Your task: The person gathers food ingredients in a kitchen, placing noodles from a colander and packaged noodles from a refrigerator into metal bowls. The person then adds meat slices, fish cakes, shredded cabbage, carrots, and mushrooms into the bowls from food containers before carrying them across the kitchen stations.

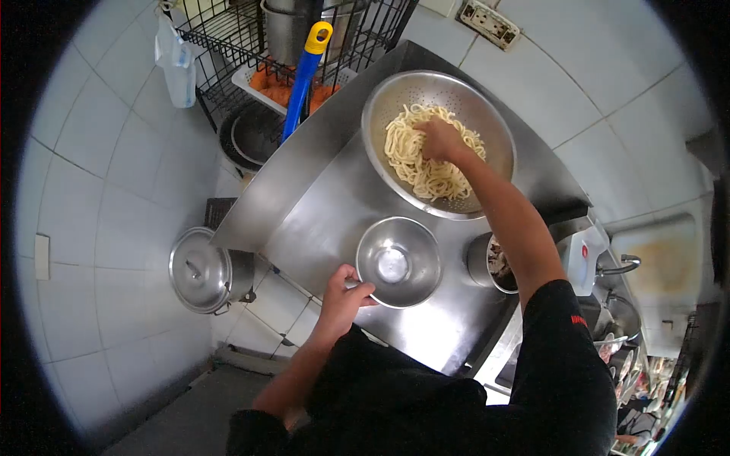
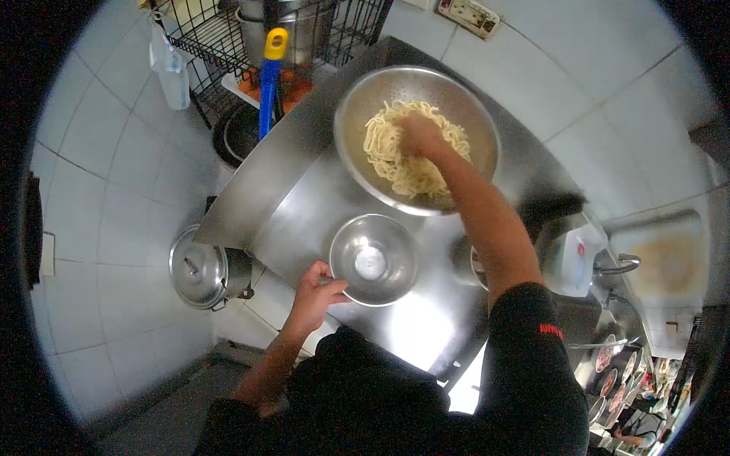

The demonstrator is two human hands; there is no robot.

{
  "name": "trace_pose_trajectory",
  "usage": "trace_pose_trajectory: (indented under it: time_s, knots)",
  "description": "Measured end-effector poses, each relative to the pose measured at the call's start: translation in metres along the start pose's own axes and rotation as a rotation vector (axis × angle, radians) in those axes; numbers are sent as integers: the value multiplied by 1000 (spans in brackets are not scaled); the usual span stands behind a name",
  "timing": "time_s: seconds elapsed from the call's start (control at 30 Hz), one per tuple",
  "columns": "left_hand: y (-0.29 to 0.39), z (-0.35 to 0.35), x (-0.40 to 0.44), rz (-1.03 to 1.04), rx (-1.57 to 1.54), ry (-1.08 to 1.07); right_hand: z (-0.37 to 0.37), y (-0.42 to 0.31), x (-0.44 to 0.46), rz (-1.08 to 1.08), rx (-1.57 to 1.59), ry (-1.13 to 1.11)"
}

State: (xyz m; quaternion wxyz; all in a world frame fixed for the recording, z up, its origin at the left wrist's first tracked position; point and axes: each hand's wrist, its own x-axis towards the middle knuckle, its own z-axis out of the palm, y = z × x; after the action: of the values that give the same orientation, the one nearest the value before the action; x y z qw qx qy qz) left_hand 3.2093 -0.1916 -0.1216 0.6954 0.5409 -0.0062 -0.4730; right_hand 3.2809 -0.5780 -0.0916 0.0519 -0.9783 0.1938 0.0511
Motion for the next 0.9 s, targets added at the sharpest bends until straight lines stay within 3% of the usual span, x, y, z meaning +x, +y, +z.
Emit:
trace_pose_trajectory:
  time_s: [0.07,0.2,0.27,0.33,0.43,0.53,0.7,0.8,0.83,0.9]
  knots:
    - [6,1,3,4,14,4,4,19,13,-17,-65,48]
    - [9,6,4,23,4,-29,-77,12,-10,117,69,95]
    - [12,12,5,23,29,-37,-123,11,-20,77,-1,112]
    - [14,15,5,3,25,-68,-148,26,-19,-49,114,338]
    - [19,25,3,4,46,-74,-205,17,-43,9,153,494]
    - [28,35,3,-19,39,-89,-219,7,-49,-93,77,487]
    - [25,42,8,-31,11,-136,-206,-2,-63,84,148,476]
    - [19,51,12,-41,12,-143,-233,3,-88,106,360,387]
    - [14,53,17,-53,10,-140,-245,-4,-97,222,380,344]
    - [5,56,28,-68,32,-160,-275,-28,-129,256,372,424]
